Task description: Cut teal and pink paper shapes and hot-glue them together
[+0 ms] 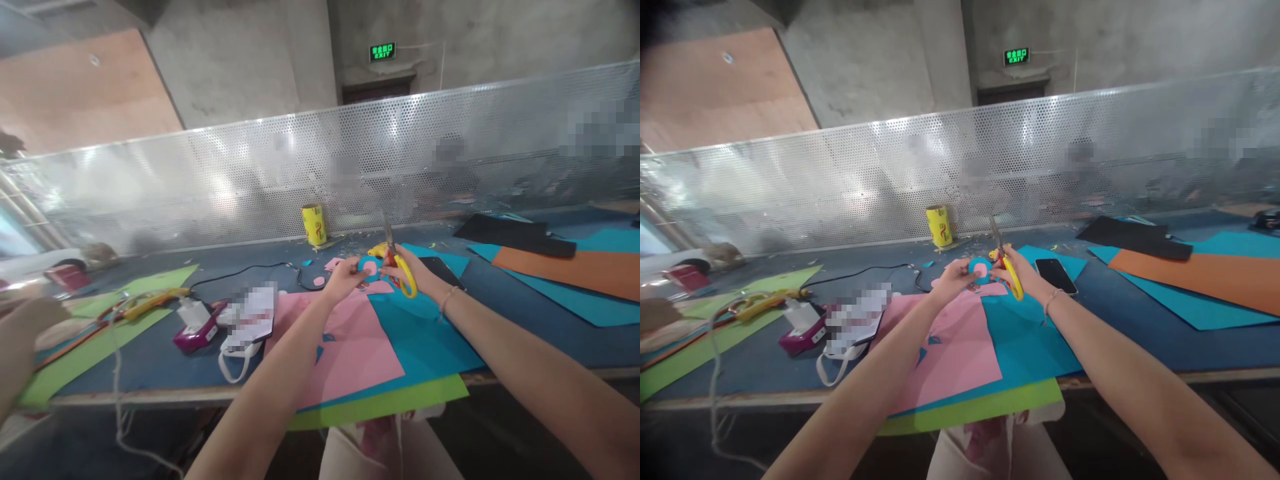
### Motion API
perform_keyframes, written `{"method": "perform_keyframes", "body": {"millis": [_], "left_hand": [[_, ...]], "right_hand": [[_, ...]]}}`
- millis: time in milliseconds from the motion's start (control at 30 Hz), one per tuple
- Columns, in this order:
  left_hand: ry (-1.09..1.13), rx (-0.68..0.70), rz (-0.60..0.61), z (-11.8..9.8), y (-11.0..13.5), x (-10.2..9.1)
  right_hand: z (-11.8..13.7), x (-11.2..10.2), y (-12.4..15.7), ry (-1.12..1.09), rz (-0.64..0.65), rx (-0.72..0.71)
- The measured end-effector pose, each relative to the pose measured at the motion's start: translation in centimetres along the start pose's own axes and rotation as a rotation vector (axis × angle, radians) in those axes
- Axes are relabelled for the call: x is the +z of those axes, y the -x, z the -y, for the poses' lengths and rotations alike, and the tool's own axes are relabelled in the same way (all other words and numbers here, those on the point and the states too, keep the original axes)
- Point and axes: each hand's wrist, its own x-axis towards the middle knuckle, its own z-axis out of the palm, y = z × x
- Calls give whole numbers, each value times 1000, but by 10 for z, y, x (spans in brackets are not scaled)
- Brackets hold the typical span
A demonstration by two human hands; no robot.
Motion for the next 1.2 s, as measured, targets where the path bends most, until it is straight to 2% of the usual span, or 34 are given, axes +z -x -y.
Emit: {"method": "perform_keyframes", "body": {"millis": [233, 333, 433, 733, 933, 1067, 1200], "left_hand": [[14, 15, -63, 2, 1, -2], [25, 6, -56, 3, 0, -1], [38, 1, -47, 5, -2, 0], [21, -5, -67, 0, 1, 4], [-20, 21, -131, 2, 0, 4], [-9, 6, -117, 0, 1, 4], [33, 1, -64, -3, 3, 4]], "right_hand": [[8, -6, 1, -29, -25, 58], [15, -2, 5, -19, -4, 78], [19, 5, 7, 29, 4, 37], [5, 7, 2, 83, -5, -4], [8, 9, 4, -55, 19, 47], [7, 10, 2, -74, -34, 85], [0, 9, 0, -39, -43, 32]]}}
